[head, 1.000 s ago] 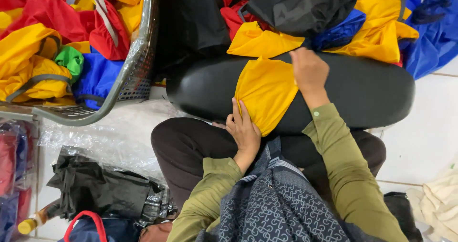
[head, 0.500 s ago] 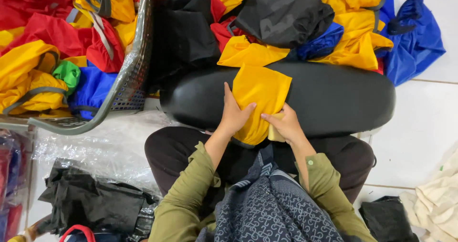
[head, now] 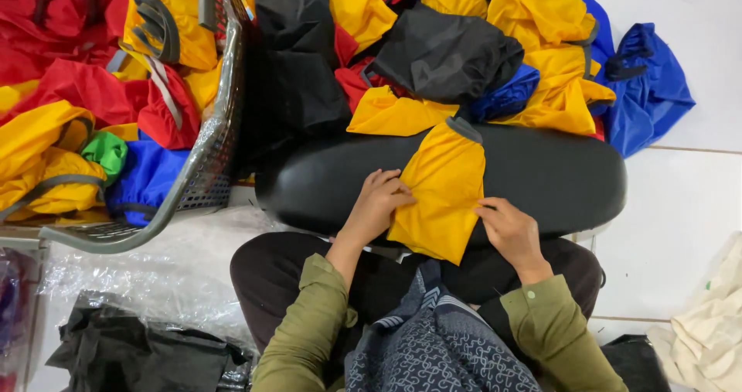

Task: Folding fabric covers, placing them into plastic bags, and trimming loose threads with scissors

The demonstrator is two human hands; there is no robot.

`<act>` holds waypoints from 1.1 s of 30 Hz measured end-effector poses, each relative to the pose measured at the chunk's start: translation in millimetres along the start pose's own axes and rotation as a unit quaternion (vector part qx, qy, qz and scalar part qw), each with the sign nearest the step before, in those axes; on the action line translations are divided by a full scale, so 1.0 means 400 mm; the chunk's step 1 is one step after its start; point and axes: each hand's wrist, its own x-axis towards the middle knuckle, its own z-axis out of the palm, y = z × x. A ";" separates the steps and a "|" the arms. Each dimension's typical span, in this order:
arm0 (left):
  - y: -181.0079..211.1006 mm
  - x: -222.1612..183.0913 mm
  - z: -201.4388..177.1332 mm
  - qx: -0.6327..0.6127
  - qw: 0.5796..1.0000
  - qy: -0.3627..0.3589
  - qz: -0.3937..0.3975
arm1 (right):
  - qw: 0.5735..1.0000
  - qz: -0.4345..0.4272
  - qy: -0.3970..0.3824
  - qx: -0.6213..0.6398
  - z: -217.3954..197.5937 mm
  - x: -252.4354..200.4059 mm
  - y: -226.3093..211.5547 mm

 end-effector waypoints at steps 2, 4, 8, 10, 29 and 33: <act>0.003 -0.015 0.027 0.085 0.996 -0.011 0.024 | 0.988 0.133 0.071 0.023 0.001 -0.031 0.028; 0.059 -0.011 -0.032 0.107 0.994 -0.032 0.017 | 0.980 0.163 0.096 0.057 -0.029 0.020 0.013; 0.077 -0.018 -0.009 0.144 0.984 -0.057 0.083 | 0.985 0.144 0.026 0.090 0.035 0.116 -0.049; 0.033 -0.042 0.087 -0.007 0.998 -0.060 0.016 | 0.998 0.024 0.022 0.045 0.116 0.181 -0.079; -0.062 -0.057 0.126 0.020 0.996 -0.081 0.016 | 0.990 -0.056 0.067 -0.110 -0.010 0.062 0.012; 0.006 -0.027 0.027 -0.058 0.995 -0.074 0.010 | 0.992 -0.112 -0.060 0.017 0.031 0.013 -0.071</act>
